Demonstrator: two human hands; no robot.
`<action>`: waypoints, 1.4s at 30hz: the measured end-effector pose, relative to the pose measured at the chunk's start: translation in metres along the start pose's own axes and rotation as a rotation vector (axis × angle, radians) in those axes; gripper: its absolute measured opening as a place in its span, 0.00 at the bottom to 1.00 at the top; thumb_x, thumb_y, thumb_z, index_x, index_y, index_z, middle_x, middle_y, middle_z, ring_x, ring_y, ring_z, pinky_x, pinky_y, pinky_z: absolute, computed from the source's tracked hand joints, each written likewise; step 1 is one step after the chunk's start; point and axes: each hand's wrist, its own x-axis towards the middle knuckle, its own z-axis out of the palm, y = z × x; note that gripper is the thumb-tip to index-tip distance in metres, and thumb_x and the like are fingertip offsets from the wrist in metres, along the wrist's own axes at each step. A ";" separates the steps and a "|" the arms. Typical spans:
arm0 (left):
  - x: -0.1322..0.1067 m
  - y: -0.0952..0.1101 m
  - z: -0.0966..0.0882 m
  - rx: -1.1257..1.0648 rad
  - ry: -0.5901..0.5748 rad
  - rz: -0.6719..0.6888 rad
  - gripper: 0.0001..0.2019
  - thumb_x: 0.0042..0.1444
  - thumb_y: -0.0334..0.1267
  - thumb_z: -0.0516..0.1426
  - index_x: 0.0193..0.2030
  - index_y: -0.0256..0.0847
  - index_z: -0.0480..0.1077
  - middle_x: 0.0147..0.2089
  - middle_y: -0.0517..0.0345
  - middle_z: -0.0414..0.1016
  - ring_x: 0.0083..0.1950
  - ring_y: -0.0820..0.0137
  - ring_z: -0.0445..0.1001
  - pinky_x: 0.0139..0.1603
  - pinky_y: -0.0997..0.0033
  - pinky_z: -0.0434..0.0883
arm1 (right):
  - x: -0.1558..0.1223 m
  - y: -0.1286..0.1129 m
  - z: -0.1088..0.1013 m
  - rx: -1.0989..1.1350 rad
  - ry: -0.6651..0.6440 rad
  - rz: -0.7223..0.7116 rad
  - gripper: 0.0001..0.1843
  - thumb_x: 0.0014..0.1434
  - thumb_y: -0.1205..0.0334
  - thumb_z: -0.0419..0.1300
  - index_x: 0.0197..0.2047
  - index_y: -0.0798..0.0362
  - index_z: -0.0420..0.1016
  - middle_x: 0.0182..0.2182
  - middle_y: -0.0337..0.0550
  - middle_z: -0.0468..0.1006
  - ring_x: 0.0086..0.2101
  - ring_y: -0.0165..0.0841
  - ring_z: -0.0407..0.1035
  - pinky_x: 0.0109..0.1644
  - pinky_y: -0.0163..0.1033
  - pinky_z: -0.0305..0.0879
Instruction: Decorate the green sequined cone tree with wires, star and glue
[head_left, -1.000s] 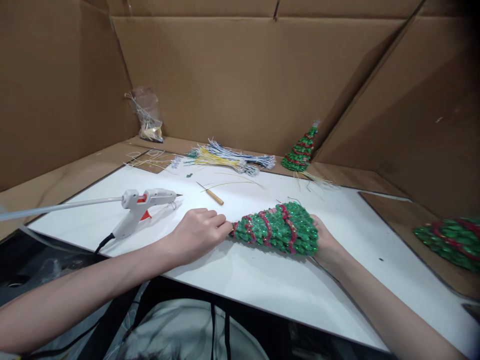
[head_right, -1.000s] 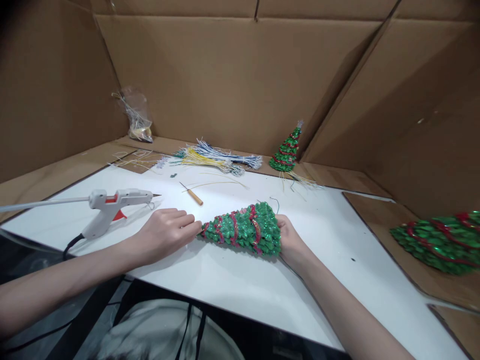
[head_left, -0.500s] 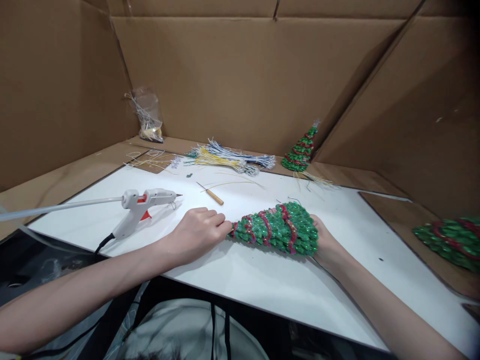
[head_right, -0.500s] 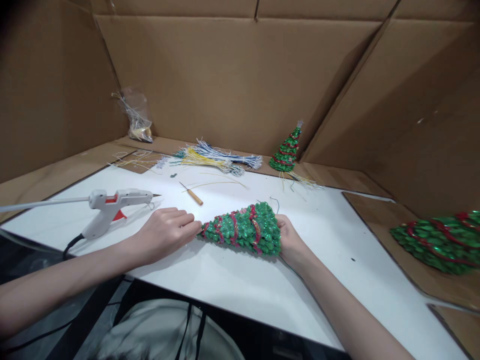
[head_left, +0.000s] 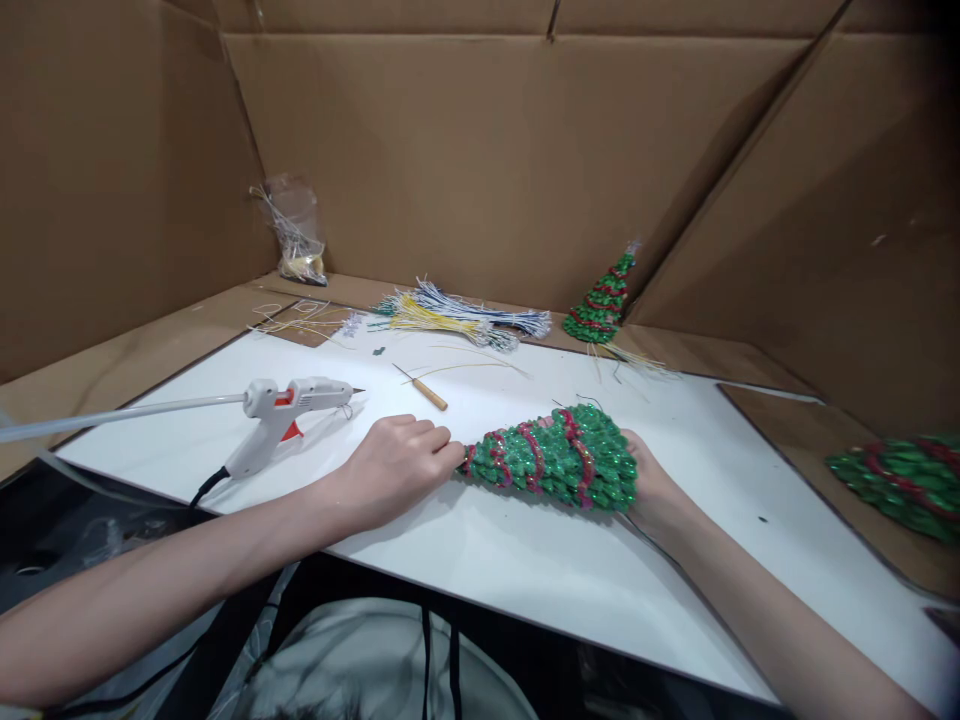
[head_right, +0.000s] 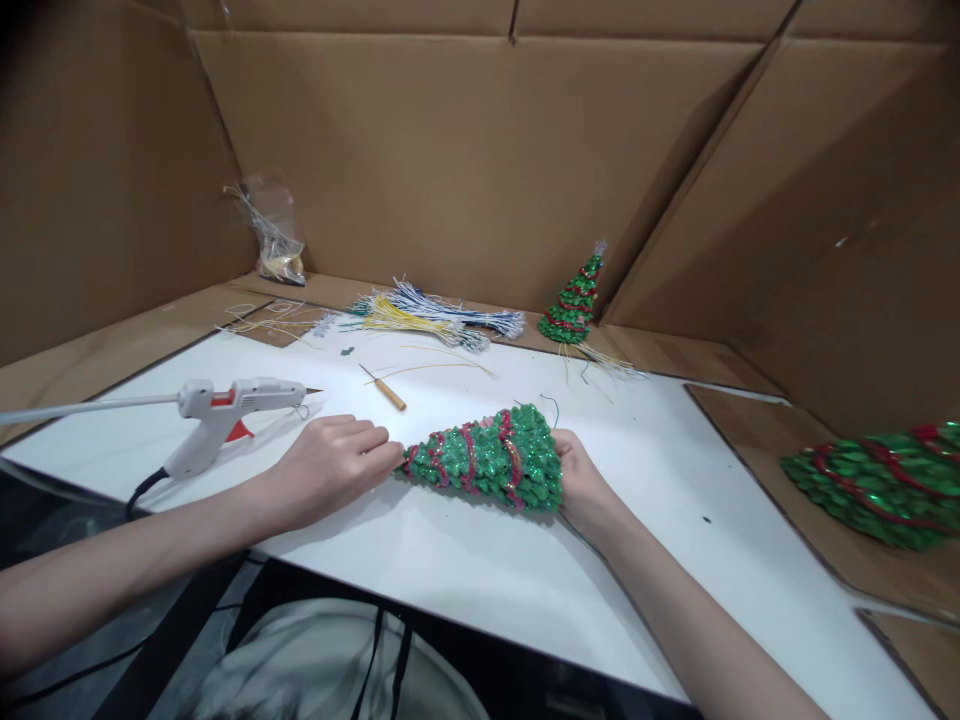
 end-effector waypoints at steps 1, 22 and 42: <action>0.000 0.000 0.000 0.001 0.001 -0.001 0.08 0.58 0.30 0.54 0.27 0.39 0.65 0.24 0.63 0.69 0.25 0.70 0.69 0.24 0.68 0.61 | 0.000 0.000 0.000 0.001 0.001 0.002 0.15 0.34 0.55 0.74 0.28 0.52 0.82 0.21 0.39 0.78 0.23 0.32 0.70 0.26 0.33 0.68; 0.001 0.000 -0.001 -0.018 -0.025 -0.004 0.08 0.59 0.30 0.53 0.28 0.38 0.65 0.25 0.62 0.70 0.25 0.71 0.69 0.25 0.69 0.60 | -0.001 -0.003 0.003 -0.047 -0.001 -0.023 0.15 0.33 0.55 0.74 0.23 0.54 0.80 0.20 0.42 0.78 0.23 0.33 0.70 0.25 0.35 0.68; 0.000 0.000 -0.001 -0.024 -0.030 -0.005 0.09 0.60 0.30 0.52 0.28 0.38 0.65 0.25 0.61 0.70 0.25 0.70 0.69 0.25 0.70 0.60 | 0.000 -0.003 0.002 -0.038 -0.003 -0.029 0.13 0.35 0.55 0.73 0.20 0.55 0.78 0.18 0.40 0.75 0.21 0.31 0.68 0.24 0.33 0.66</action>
